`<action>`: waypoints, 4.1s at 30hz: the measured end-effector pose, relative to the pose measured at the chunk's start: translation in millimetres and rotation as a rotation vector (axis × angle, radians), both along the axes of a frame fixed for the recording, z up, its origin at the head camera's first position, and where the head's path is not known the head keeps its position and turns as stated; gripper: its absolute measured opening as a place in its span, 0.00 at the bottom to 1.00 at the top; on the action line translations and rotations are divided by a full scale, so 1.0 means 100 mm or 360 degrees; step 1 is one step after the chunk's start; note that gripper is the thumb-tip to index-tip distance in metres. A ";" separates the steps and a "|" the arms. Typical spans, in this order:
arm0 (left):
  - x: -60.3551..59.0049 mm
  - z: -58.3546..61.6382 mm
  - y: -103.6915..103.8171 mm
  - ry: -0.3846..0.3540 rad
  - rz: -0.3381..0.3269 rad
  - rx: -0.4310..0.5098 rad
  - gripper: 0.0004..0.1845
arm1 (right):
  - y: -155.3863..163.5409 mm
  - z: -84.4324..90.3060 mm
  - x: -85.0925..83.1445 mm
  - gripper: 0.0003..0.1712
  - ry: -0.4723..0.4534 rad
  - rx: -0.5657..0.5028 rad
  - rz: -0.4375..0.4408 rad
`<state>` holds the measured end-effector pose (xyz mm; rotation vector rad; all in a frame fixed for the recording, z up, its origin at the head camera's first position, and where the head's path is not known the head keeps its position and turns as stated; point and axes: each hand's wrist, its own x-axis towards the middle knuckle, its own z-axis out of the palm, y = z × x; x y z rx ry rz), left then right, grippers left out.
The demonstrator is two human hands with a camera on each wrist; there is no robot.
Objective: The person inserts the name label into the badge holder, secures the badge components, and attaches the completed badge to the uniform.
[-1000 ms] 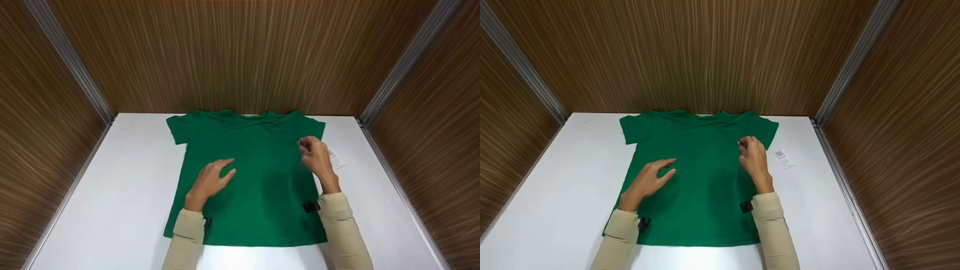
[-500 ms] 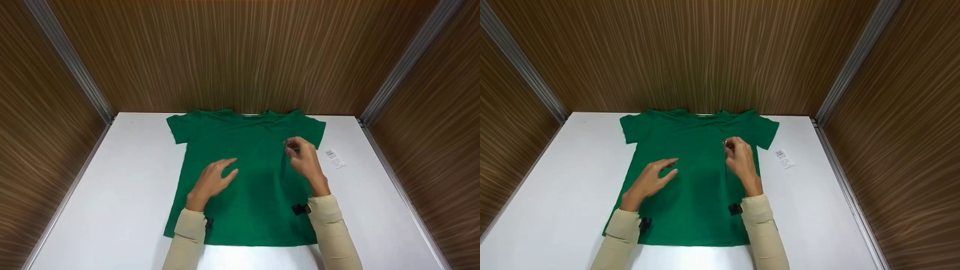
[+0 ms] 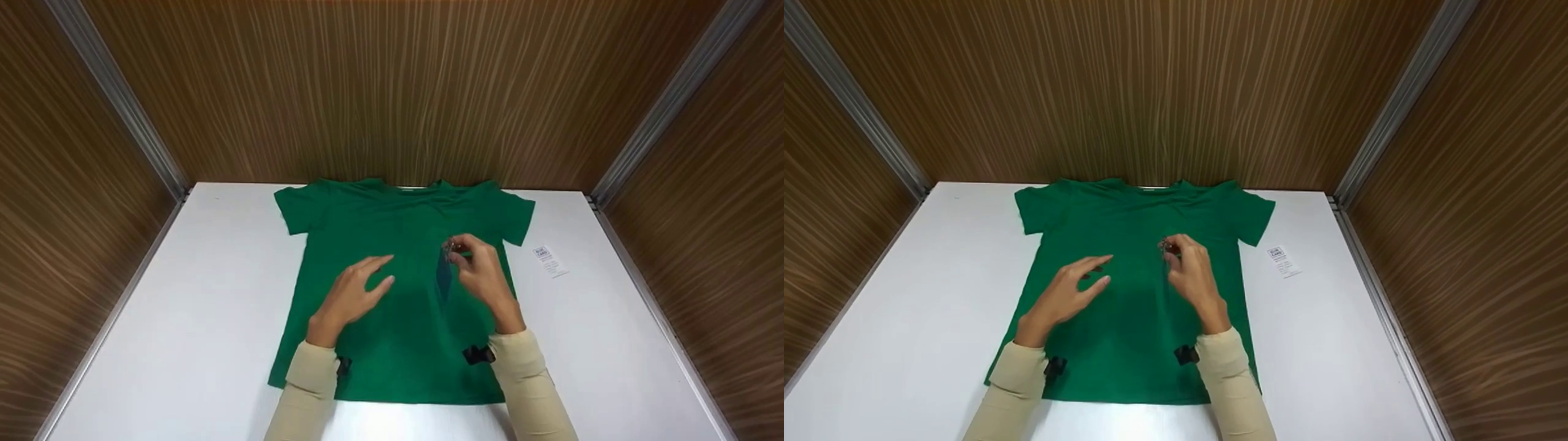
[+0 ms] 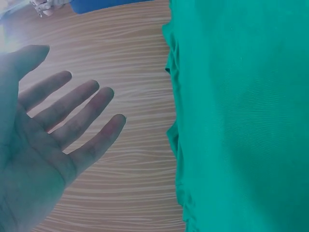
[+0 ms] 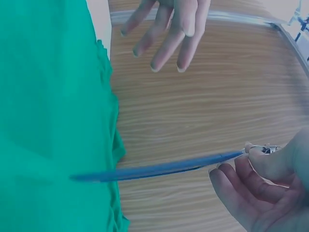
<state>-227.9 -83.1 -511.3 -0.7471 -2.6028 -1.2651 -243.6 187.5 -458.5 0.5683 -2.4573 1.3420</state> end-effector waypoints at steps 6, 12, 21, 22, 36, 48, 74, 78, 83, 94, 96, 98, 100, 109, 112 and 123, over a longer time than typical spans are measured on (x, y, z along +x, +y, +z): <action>0.03 0.02 0.03 0.0030 -0.0015 0.0016 0.26 | -0.07 -0.03 0.08 0.10 -0.0032 -0.0041 0.0061; 0.05 0.02 0.04 0.0029 -0.0009 0.0010 0.26 | -0.12 -0.03 0.13 0.11 -0.0084 -0.0065 0.0128; 0.06 0.03 0.11 0.0059 -0.0023 -0.0004 0.26 | -0.15 -0.03 0.16 0.11 -0.0021 -0.0093 0.0160; 0.06 0.03 0.12 0.0065 -0.0030 -0.0007 0.26 | -0.15 -0.04 0.17 0.11 -0.0012 -0.0096 0.0169; 0.08 0.07 0.18 0.0108 -0.0117 0.0024 0.24 | -0.26 -0.05 0.21 0.07 -0.0078 -0.0084 0.0350; 0.07 0.08 0.20 0.0154 -0.0116 0.0013 0.20 | -0.32 -0.03 0.24 0.06 -0.0085 -0.0064 0.0390; 0.04 0.04 0.22 0.0388 -0.0160 0.0080 0.10 | -0.37 -0.05 0.26 0.07 -0.0115 -0.0108 0.0494; 0.05 0.04 0.21 0.0386 -0.0174 0.0080 0.09 | -0.35 -0.04 0.26 0.07 -0.0150 -0.0118 0.0519; 0.06 0.06 0.20 0.0401 -0.0187 0.0071 0.09 | -0.32 -0.04 0.26 0.07 -0.0178 -0.0067 0.0523; 0.07 0.06 0.19 0.0346 -0.0229 0.0057 0.09 | -0.31 -0.08 0.24 0.08 -0.0154 -0.0052 0.0528; 0.07 0.06 0.19 0.0354 -0.0227 0.0054 0.09 | -0.30 -0.08 0.23 0.09 -0.0147 -0.0059 0.0529; 0.07 0.07 0.19 0.0360 -0.0217 0.0052 0.09 | -0.29 -0.08 0.22 0.09 -0.0148 -0.0049 0.0533; 0.06 0.07 0.19 0.0367 -0.0211 0.0049 0.09 | -0.28 -0.08 0.21 0.09 -0.0149 -0.0043 0.0536; 0.07 0.08 0.19 0.0317 -0.0193 0.0012 0.11 | -0.28 -0.07 0.22 0.12 -0.0246 0.0081 0.0548; 0.07 0.08 0.19 0.0285 -0.0203 0.0008 0.11 | -0.27 -0.07 0.22 0.11 -0.0205 0.0154 0.0577; 0.10 0.10 0.20 0.0205 -0.0247 -0.0044 0.11 | -0.26 -0.05 0.21 0.11 -0.0246 0.0296 0.0662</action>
